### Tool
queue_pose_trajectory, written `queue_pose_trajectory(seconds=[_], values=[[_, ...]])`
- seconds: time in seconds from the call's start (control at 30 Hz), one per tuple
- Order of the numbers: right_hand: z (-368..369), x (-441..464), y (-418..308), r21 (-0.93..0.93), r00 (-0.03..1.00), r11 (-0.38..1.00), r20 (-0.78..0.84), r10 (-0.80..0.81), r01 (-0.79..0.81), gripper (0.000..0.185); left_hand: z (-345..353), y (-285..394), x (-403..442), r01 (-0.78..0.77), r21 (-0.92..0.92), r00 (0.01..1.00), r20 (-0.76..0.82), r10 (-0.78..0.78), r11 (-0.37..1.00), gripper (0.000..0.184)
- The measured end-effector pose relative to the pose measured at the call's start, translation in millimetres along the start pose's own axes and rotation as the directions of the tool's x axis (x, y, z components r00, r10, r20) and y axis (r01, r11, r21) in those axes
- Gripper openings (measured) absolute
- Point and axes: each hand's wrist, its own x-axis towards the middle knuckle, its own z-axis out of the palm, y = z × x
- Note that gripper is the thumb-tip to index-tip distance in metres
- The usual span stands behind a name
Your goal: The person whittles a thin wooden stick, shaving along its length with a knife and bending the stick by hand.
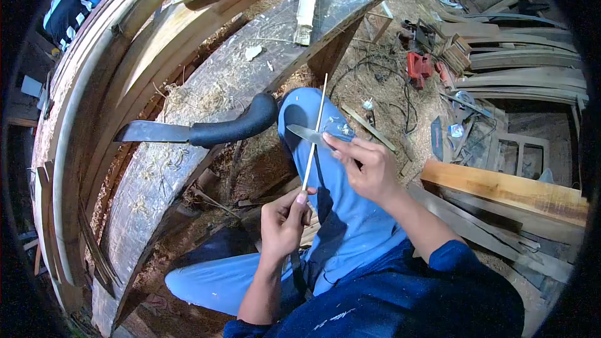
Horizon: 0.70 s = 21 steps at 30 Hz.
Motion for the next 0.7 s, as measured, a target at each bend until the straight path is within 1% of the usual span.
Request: queue_pose_trajectory(seconds=[0.07,0.13,0.17,0.23,0.3,0.37,0.43,0.5,0.53,0.57,0.6,0.63,0.67,0.7], values=[[-1.7,1.5,-2.0,0.000,1.000,1.000,0.010,-0.018,0.018,0.036,-0.6,-1.0,-0.7,-0.002,-0.012,1.000,0.005,0.002,1.000,0.028],[-4.6,2.5,-6.8,0.006,0.997,0.998,0.049,0.067,-0.068,0.036,-0.3,1.2,-3.1,0.011,-0.024,1.000,-0.012,-0.011,1.000,0.029],[-2.0,2.7,-3.5,0.005,0.997,0.998,0.047,0.066,-0.066,0.036,-0.1,1.3,-5.5,0.033,-0.032,0.999,-0.024,-0.034,0.999,0.030],[7.7,2.7,7.2,0.074,0.992,0.997,-0.127,-0.011,0.021,0.037,-5.5,-2.8,-17.4,0.031,-0.015,0.999,-0.026,-0.032,0.999,0.030],[4.2,4.5,10.5,0.076,0.988,0.997,-0.150,-0.021,0.033,0.036,-8.9,-2.8,-19.5,0.029,0.012,0.999,-0.023,-0.029,0.999,0.030],[0.0,1.6,8.4,0.009,0.993,1.000,-0.115,-0.003,0.004,0.035,-11.0,-4.9,-19.2,0.061,0.015,0.998,0.011,-0.061,0.998,0.030],[1.5,-1.2,8.6,0.004,0.990,1.000,-0.141,-0.007,0.008,0.036,-9.3,-6.6,-14.2,0.084,-0.023,0.996,0.015,-0.084,0.996,0.029],[-3.2,-8.4,1.2,-0.042,0.998,0.998,-0.053,-0.038,0.036,0.036,-5.1,-3.4,-6.9,0.044,0.023,0.999,0.025,-0.044,0.999,0.029],[-4.2,-11.7,-5.6,-0.041,0.998,0.998,-0.047,-0.044,0.042,0.036,-2.1,-2.8,-2.3,0.040,0.025,0.999,0.015,-0.040,0.999,0.028],[-5.1,-15.2,-13.7,-0.055,0.998,0.997,0.008,-0.058,0.058,0.036,0.8,-4.6,3.3,0.041,0.020,0.999,0.010,-0.041,0.999,0.028],[-5.7,-18.2,-18.7,-0.068,0.996,0.995,0.061,-0.069,0.073,0.036,3.5,-7.2,9.7,0.002,-0.020,1.000,0.006,-0.002,1.000,0.028],[-6.1,-20.0,-20.6,-0.069,0.996,0.995,0.062,-0.072,0.076,0.036,4.9,-6.8,15.2,-0.040,-0.059,0.999,0.002,0.040,0.997,0.027],[-6.2,-20.7,-22.0,-0.066,0.992,0.993,0.095,-0.088,0.095,0.037,5.2,-2.0,18.2,-0.065,-0.011,0.998,0.006,0.066,0.998,0.027],[-6.2,-20.6,-22.8,-0.061,0.986,0.992,0.129,-0.102,0.110,0.037,5.1,0.7,18.9,-0.067,-0.009,0.998,0.007,0.067,0.998,0.027]])
